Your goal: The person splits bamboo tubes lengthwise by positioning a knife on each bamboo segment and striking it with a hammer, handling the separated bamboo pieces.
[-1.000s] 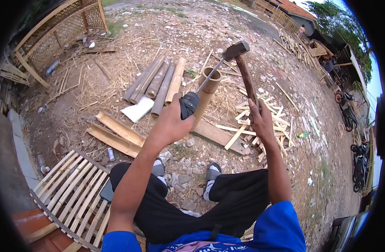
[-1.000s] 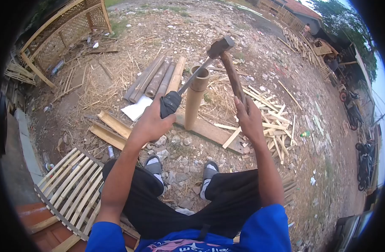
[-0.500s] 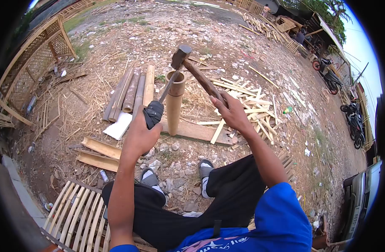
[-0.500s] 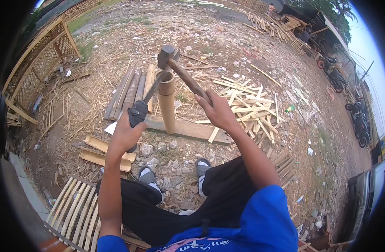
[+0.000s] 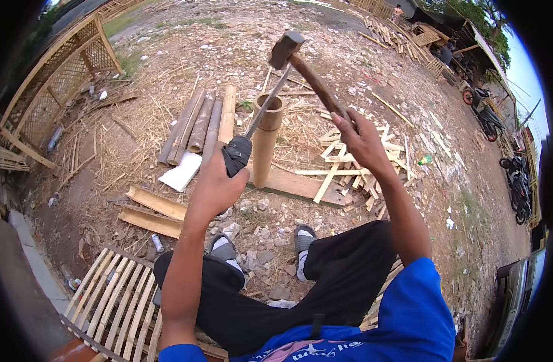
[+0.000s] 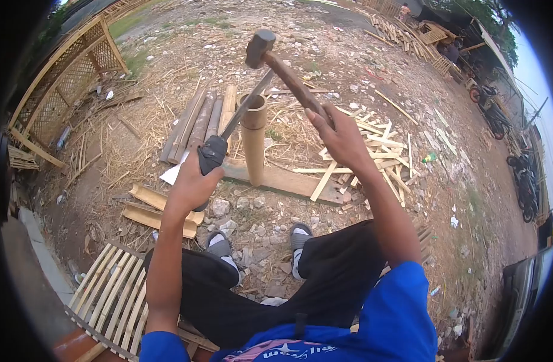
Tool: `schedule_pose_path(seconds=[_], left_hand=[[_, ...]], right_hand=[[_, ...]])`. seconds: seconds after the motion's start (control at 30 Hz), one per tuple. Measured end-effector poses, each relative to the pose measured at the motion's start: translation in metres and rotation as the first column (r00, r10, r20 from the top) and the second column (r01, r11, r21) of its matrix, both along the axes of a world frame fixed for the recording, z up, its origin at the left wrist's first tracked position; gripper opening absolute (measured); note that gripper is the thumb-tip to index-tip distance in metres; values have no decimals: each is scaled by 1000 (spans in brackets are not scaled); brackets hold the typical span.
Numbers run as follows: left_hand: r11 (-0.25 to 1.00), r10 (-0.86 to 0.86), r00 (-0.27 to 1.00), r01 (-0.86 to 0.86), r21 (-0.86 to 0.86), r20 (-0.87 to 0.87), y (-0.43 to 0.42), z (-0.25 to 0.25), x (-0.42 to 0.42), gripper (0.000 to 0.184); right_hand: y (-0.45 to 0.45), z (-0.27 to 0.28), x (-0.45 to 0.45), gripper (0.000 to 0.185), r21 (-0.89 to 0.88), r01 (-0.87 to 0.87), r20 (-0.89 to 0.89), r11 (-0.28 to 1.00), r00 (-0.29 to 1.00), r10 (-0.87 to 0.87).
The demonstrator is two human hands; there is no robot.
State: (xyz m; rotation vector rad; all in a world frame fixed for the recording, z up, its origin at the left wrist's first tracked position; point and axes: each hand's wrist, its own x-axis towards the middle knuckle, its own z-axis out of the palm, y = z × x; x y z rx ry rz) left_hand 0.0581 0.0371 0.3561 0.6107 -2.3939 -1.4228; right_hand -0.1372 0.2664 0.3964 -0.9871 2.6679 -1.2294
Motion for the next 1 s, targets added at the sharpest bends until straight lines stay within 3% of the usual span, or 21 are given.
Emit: schedule_pose_path(seconds=[0.1, 0.23, 0.33, 0.47, 0.57, 0.63, 0.67, 0.73, 0.8, 0.9, 1.0], left_hand=[[1000, 3, 1000, -3, -9, 6, -2, -4, -1, 46], [1000, -3, 999, 3, -2, 33, -3, 0, -1, 49], [1000, -4, 1000, 5, -9, 14, 1, -1, -1, 49], [1000, 3, 999, -2, -29, 37, 1, 0, -2, 49], [1000, 3, 1000, -2, -23, 28, -1, 0, -1, 49], [1000, 11, 1000, -11, -23, 28, -2, 0, 0, 49], [1000, 16, 999, -15, -24, 28, -2, 0, 0, 49], [1000, 18, 1000, -17, -22, 25, -2, 0, 3, 49], [1000, -9, 1000, 9, -20, 18, 0, 1, 3, 49], [1000, -19, 999, 20, -13, 26, -1, 0, 3, 49], [1000, -2, 998, 3, -4, 60, 3, 0, 3, 50]], right_hand=[[-3, 17, 8, 53, -60, 51, 166, 997, 985, -41], [2, -15, 3, 51, 218, -15, -72, 976, 997, 32], [0, 7, 5, 50, 262, -14, -60, 965, 998, 31], [-3, 57, -1, 52, 95, -51, -188, 994, 980, 69], [-6, 87, 2, 45, -215, -99, -127, 972, 989, 72], [-11, 82, 4, 41, -404, -133, -72, 905, 991, 114], [-14, 65, 2, 41, -407, -120, -91, 905, 992, 90], [-14, 15, 0, 43, -201, -44, -59, 979, 998, 33], [-11, -14, -1, 46, 275, -87, -240, 957, 958, 156], [-13, 8, 10, 49, 322, -75, -7, 944, 997, 82], [-15, 23, 13, 49, 248, -94, -77, 964, 990, 116]])
